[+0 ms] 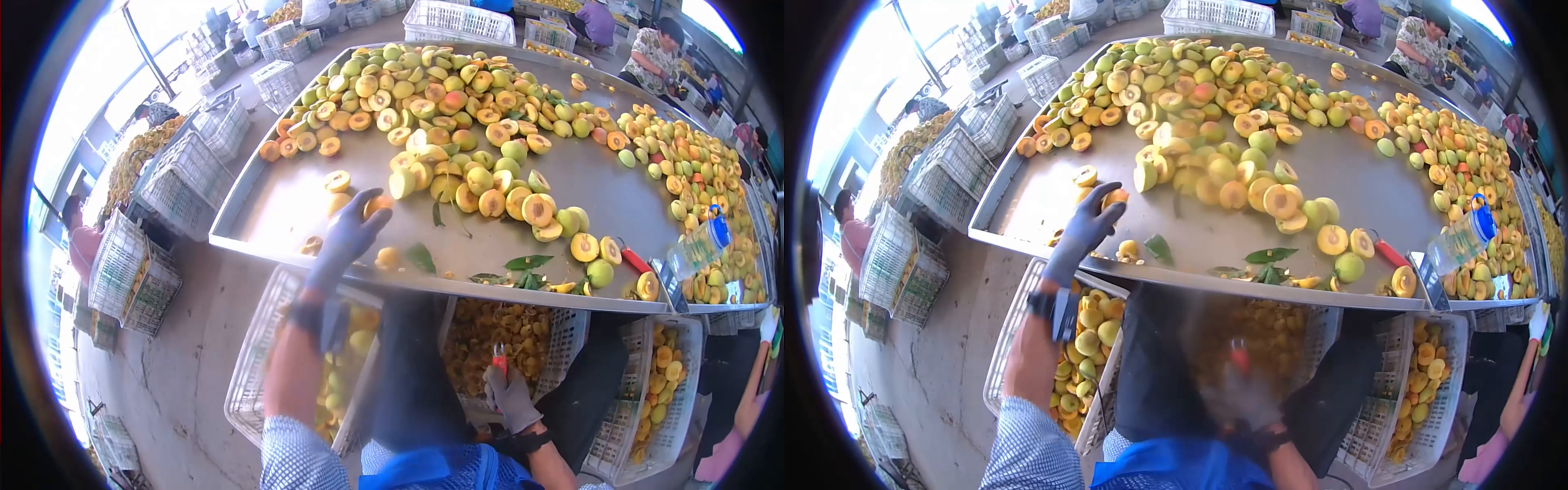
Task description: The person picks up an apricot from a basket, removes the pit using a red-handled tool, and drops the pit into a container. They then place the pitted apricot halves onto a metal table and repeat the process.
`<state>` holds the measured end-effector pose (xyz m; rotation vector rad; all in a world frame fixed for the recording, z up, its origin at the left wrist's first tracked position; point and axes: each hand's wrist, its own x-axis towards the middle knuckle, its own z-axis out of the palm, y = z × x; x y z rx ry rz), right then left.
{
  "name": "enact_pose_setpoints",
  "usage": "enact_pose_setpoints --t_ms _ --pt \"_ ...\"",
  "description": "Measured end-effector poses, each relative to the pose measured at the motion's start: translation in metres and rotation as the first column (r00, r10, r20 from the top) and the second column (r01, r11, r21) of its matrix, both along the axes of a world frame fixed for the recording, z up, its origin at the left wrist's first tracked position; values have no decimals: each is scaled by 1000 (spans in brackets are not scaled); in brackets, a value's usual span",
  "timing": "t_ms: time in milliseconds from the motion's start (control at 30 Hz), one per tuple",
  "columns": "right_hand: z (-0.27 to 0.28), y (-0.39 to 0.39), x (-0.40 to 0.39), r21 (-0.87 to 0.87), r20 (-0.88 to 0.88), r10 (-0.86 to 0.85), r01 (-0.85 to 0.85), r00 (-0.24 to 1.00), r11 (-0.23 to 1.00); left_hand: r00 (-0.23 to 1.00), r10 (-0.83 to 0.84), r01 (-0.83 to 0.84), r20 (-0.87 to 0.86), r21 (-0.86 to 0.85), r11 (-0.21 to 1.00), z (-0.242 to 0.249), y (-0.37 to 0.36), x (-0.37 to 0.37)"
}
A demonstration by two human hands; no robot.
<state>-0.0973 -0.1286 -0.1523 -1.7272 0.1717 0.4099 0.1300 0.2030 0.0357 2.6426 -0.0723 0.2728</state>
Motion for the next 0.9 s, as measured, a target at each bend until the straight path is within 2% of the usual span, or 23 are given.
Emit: enact_pose_setpoints --t_ms 33,67,100,133,200,233,267,300,333,400,433,533,567,600,667,700,733,767,833,900 --pt "49 12 6 1 -5 3 -3 1000 1000 993 -93 49 -73 -465 884 6 -3 -22" --pt "110 29 11 127 -46 -30 35 998 991 974 -204 38 -95 -824 565 10 -5 -46" --pt "145 41 18 250 -93 -59 80 994 965 961 -268 22 -75 -939 342 12 -15 -69" --pt "153 45 25 251 -104 -57 82 993 965 945 -323 -8 -40 -995 97 8 -30 -89" --pt "162 48 28 163 126 61 -82 990 983 968 -249 -37 -15 -996 -87 -7 -59 -116" --pt "162 49 28 156 113 52 -70 992 985 981 -191 -45 -18 -990 -137 -11 -78 -128" --pt "161 50 31 101 248 67 -95 967 990 991 -135 -45 -20 -981 -188 -15 -96 -136" --pt "161 51 33 42 378 90 -114 922 993 992 -112 -76 -61 -987 -139 -20 -107 -141" --pt "165 51 34 35 375 82 -102 923 994 990 -123 -80 -62 -986 -145 -29 -112 -144" --pt "174 53 36 -54 446 93 -77 890 996 994 -104 -7 -38 -959 284 -48 -120 -148" --pt "177 52 38 -85 471 101 -69 877 994 996 -37 94 87 -926 366 -38 -132 -151" --pt "171 51 43 -71 465 73 -45 882 996 991 -125 90 41 -905 416 -27 -137 -154" --pt "170 51 44 -70 469 71 -43 880 997 985 -169 35 33 -999 8 -19 -146 -159" --pt "168 49 44 -32 427 72 -65 901 997 985 -170 39 36 -999 10 -15 -147 -160" --pt "168 48 44 10 384 72 -82 920 997 982 -189 28 6 -993 111 -10 -148 -161" --pt "168 46 43 96 306 73 -107 949 990 981 -192 28 6 -993 113 -15 -148 -160" --pt "169 46 43 184 226 80 -123 971 975 982 -188 58 21 -979 194 -21 -148 -158" --pt "170 45 42 186 227 77 -120 971 975 982 -184 87 37 -958 274 -24 -148 -157" --pt "175 44 38 298 106 62 -91 992 950 982 -182 102 47 -947 304 -26 -149 -155" --pt "179 43 36 314 74 54 -75 996 946 981 -185 118 58 -935 336 -26 -150 -153"
